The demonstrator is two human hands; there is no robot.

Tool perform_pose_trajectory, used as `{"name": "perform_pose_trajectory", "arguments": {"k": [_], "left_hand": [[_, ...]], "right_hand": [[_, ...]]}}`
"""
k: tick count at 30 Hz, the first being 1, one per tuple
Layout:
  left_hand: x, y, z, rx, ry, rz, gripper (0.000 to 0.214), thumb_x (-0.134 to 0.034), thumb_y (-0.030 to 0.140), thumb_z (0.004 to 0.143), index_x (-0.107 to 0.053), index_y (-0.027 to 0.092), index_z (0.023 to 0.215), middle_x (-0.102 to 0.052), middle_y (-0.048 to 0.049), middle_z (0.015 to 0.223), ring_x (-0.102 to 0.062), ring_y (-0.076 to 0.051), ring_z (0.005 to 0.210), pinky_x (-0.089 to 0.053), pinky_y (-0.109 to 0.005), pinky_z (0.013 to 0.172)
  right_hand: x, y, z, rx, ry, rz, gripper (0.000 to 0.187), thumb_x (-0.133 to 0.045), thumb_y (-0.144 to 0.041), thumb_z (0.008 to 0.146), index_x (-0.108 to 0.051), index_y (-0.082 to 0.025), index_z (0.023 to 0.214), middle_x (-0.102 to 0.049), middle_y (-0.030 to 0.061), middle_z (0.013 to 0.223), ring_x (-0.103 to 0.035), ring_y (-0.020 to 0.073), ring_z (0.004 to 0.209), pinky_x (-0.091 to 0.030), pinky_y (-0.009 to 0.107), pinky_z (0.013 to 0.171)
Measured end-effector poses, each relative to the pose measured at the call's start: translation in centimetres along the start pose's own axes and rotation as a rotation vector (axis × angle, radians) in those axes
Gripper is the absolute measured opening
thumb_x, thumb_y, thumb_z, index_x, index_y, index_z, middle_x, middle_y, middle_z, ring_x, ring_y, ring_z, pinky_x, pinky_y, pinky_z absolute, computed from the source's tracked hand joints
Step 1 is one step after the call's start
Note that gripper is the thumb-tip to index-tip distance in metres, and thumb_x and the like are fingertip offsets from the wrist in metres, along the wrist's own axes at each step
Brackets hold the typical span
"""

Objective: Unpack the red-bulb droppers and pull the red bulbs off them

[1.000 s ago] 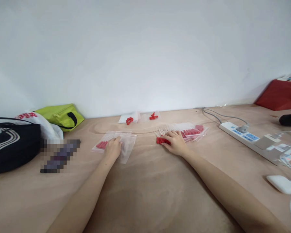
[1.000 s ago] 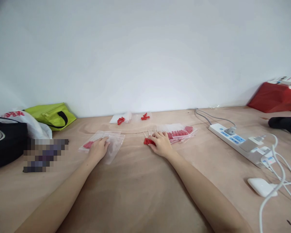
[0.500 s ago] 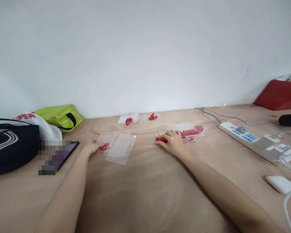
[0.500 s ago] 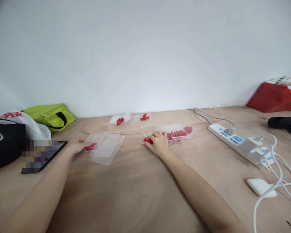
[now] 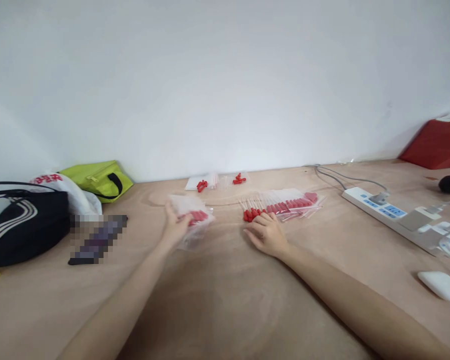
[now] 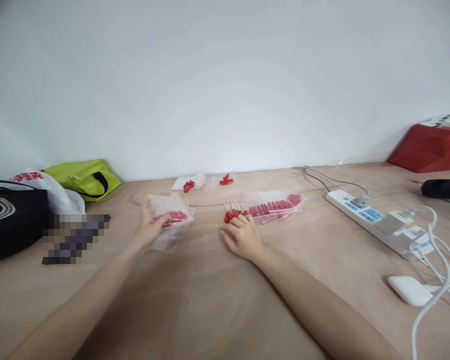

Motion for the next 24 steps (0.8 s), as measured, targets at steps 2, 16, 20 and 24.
{"name": "perform_pose_trajectory", "arguments": {"k": [2, 16, 20, 24], "left_hand": [[-4.0, 0.8, -1.9, 0.029, -0.164, -0.167, 0.074, -0.05, 0.019, 0.075, -0.003, 0.021, 0.132, -0.057, -0.0042, 0.093, -0.059, -0.01, 0.069, -0.049, -0.023, 0.066], [-6.4, 1.8, -5.6, -0.385, -0.122, 0.311, 0.039, -0.058, 0.04, 0.071, -0.056, 0.015, 0.1, -0.052, -0.0109, 0.1, -0.049, -0.023, 0.094, -0.041, -0.039, 0.083], [-5.5, 3.3, -7.0, -0.729, -0.095, 0.412, 0.024, -0.062, 0.039, 0.068, -0.064, 0.021, 0.084, -0.049, -0.0091, 0.106, -0.043, -0.025, 0.102, -0.037, -0.042, 0.089], [-6.1, 3.3, -7.2, -0.846, -0.241, 0.409, 0.013, -0.054, 0.029, 0.076, -0.065, 0.022, 0.075, -0.056, -0.0055, 0.092, -0.049, -0.019, 0.09, -0.04, -0.037, 0.084]], "right_hand": [[0.0, -0.6, -0.5, 0.043, -0.051, 0.027, 0.018, -0.048, -0.03, 0.082, -0.062, -0.021, 0.076, -0.058, 0.0008, 0.069, -0.044, 0.013, 0.071, -0.023, 0.03, 0.068], [-0.8, -0.6, 0.0, 0.124, -0.122, 0.037, 0.016, -0.048, -0.025, 0.083, -0.063, -0.022, 0.08, -0.06, 0.0017, 0.083, -0.046, 0.0133, 0.077, -0.023, 0.03, 0.069], [-0.8, -0.4, 0.0, 0.073, -0.109, 0.047, 0.016, -0.048, -0.027, 0.083, -0.064, -0.022, 0.08, -0.06, 0.0023, 0.083, -0.045, 0.0132, 0.077, -0.024, 0.03, 0.069], [-0.7, -0.1, -0.1, 0.04, -0.098, 0.054, 0.015, -0.05, -0.027, 0.082, -0.064, -0.023, 0.08, -0.059, 0.0016, 0.081, -0.046, 0.0129, 0.077, -0.024, 0.03, 0.069]]}}
Point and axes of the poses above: each hand's wrist, its own z-axis towards the middle knuckle, its own x-axis out of the back of the hand, y = z × x, the point moved 3 cm from there along z, towards the middle knuckle
